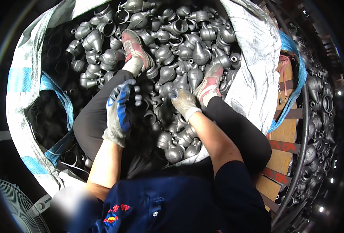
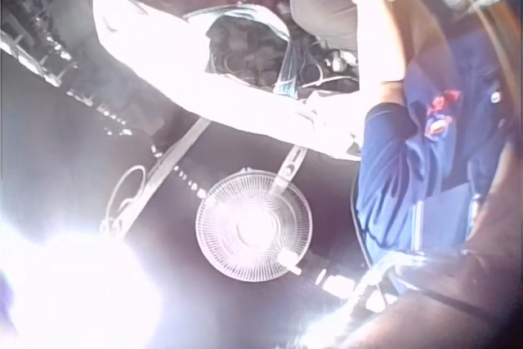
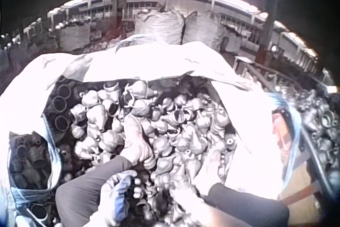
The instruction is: Inspecting metal castings in a bulk bag and using a small scraping tool to clean excess material from the edges.
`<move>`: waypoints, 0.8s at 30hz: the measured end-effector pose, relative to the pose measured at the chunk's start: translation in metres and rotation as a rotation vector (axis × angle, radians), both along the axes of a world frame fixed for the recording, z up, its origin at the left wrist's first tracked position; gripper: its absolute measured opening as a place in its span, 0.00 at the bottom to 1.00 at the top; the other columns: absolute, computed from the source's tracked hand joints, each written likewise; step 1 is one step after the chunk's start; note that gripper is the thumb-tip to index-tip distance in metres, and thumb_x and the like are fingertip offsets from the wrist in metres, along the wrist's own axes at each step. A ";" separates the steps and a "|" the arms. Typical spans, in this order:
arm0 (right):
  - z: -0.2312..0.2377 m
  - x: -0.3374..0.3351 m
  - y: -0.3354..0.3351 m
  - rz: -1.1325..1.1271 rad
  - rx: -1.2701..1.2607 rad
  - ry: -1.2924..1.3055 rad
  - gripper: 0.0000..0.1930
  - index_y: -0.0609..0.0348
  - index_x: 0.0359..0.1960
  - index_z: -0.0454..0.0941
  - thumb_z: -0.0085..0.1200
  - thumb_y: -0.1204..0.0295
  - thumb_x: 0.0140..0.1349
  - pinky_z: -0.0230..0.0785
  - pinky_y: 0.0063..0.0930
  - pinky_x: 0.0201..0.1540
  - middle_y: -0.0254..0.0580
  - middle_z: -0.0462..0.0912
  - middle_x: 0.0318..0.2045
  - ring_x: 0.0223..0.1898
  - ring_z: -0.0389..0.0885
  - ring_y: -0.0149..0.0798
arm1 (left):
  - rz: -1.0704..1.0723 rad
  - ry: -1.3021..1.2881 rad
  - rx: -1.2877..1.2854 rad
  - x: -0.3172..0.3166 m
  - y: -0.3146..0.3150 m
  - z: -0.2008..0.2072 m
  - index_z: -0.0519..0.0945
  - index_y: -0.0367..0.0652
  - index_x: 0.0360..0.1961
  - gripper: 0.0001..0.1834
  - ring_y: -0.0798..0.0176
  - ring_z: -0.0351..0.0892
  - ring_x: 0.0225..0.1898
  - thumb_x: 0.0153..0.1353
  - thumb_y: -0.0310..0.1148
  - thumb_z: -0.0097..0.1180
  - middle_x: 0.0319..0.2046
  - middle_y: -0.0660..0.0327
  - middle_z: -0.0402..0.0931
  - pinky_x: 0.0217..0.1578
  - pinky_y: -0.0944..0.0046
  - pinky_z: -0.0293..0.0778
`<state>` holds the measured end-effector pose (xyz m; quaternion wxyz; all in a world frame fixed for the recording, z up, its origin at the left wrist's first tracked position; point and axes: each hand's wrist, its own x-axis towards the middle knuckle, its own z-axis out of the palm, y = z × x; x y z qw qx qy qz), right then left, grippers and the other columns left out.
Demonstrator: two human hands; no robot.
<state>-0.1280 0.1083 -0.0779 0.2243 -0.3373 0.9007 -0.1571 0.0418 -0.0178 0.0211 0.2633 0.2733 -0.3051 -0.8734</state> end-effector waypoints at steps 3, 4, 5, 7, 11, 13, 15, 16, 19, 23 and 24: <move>-0.011 -0.043 -0.012 0.223 0.151 0.114 0.13 0.57 0.41 0.78 0.44 0.70 0.58 0.71 0.44 0.47 0.52 0.80 0.41 0.43 0.79 0.52 | -0.037 -0.068 -0.028 0.000 0.001 -0.002 0.73 0.36 0.45 0.11 0.70 0.71 0.27 0.65 0.31 0.48 0.32 0.60 0.74 0.28 0.72 0.70; -0.015 -0.050 -0.019 0.225 0.150 0.115 0.13 0.57 0.41 0.78 0.44 0.70 0.58 0.71 0.44 0.47 0.52 0.80 0.41 0.43 0.79 0.52 | -0.036 -0.068 -0.029 0.000 0.002 0.000 0.73 0.36 0.45 0.11 0.70 0.71 0.27 0.65 0.31 0.48 0.32 0.60 0.74 0.28 0.72 0.70; -0.017 -0.057 -0.027 0.334 0.214 0.170 0.13 0.56 0.42 0.78 0.44 0.69 0.58 0.70 0.43 0.48 0.51 0.80 0.42 0.44 0.79 0.51 | -0.029 -0.097 -0.031 0.001 0.003 0.004 0.73 0.36 0.45 0.11 0.70 0.71 0.28 0.65 0.31 0.48 0.32 0.60 0.74 0.29 0.72 0.69; -0.022 -0.069 -0.040 0.547 0.373 0.259 0.15 0.53 0.45 0.77 0.44 0.69 0.58 0.71 0.41 0.48 0.48 0.80 0.44 0.46 0.79 0.48 | -0.030 -0.117 -0.014 0.000 0.003 0.007 0.73 0.35 0.44 0.11 0.69 0.70 0.28 0.65 0.31 0.47 0.31 0.59 0.73 0.30 0.71 0.69; -0.085 -0.122 -0.029 0.681 0.400 0.429 0.13 0.57 0.41 0.80 0.45 0.71 0.58 0.73 0.38 0.45 0.48 0.80 0.44 0.46 0.80 0.44 | -0.107 -0.102 -0.056 -0.007 0.004 0.003 0.74 0.38 0.45 0.12 0.74 0.72 0.28 0.65 0.33 0.49 0.33 0.63 0.77 0.30 0.75 0.71; -0.098 -0.125 -0.038 0.728 0.410 0.456 0.12 0.56 0.39 0.80 0.45 0.72 0.58 0.73 0.37 0.43 0.46 0.81 0.41 0.44 0.80 0.45 | -0.076 -0.140 -0.078 -0.004 0.001 -0.002 0.75 0.37 0.46 0.12 0.75 0.72 0.28 0.65 0.33 0.50 0.33 0.63 0.77 0.30 0.75 0.71; -0.089 -0.115 -0.047 0.796 0.494 0.529 0.10 0.55 0.36 0.82 0.47 0.73 0.57 0.74 0.35 0.42 0.45 0.82 0.39 0.42 0.81 0.44 | -0.056 -0.140 -0.081 -0.001 0.000 -0.005 0.75 0.37 0.46 0.12 0.75 0.72 0.28 0.64 0.32 0.50 0.33 0.63 0.77 0.30 0.75 0.71; -0.076 -0.106 -0.052 0.806 0.494 0.525 0.10 0.55 0.36 0.82 0.47 0.73 0.57 0.74 0.35 0.42 0.45 0.82 0.39 0.42 0.81 0.44 | -0.049 -0.139 -0.080 0.000 -0.001 -0.007 0.74 0.37 0.46 0.12 0.75 0.72 0.28 0.65 0.32 0.50 0.33 0.63 0.77 0.30 0.75 0.71; -0.030 -0.078 -0.045 0.930 0.711 0.453 0.11 0.58 0.38 0.82 0.51 0.73 0.54 0.74 0.34 0.44 0.46 0.82 0.41 0.43 0.81 0.44 | -0.054 -0.120 -0.032 0.002 0.001 -0.005 0.74 0.37 0.46 0.12 0.75 0.72 0.28 0.65 0.32 0.50 0.33 0.63 0.76 0.30 0.74 0.71; -0.005 -0.073 -0.009 0.767 0.513 0.211 0.13 0.63 0.33 0.81 0.60 0.70 0.45 0.73 0.36 0.45 0.53 0.81 0.37 0.43 0.80 0.49 | -0.051 -0.055 0.050 -0.003 -0.001 -0.007 0.74 0.38 0.44 0.10 0.74 0.72 0.26 0.64 0.31 0.50 0.30 0.63 0.75 0.26 0.74 0.70; 0.020 -0.068 -0.012 0.772 0.511 0.218 0.13 0.63 0.33 0.81 0.60 0.70 0.45 0.73 0.36 0.45 0.53 0.81 0.37 0.43 0.80 0.49 | -0.040 -0.026 0.095 -0.002 -0.001 -0.010 0.74 0.38 0.43 0.10 0.74 0.71 0.25 0.64 0.31 0.50 0.30 0.63 0.74 0.25 0.74 0.70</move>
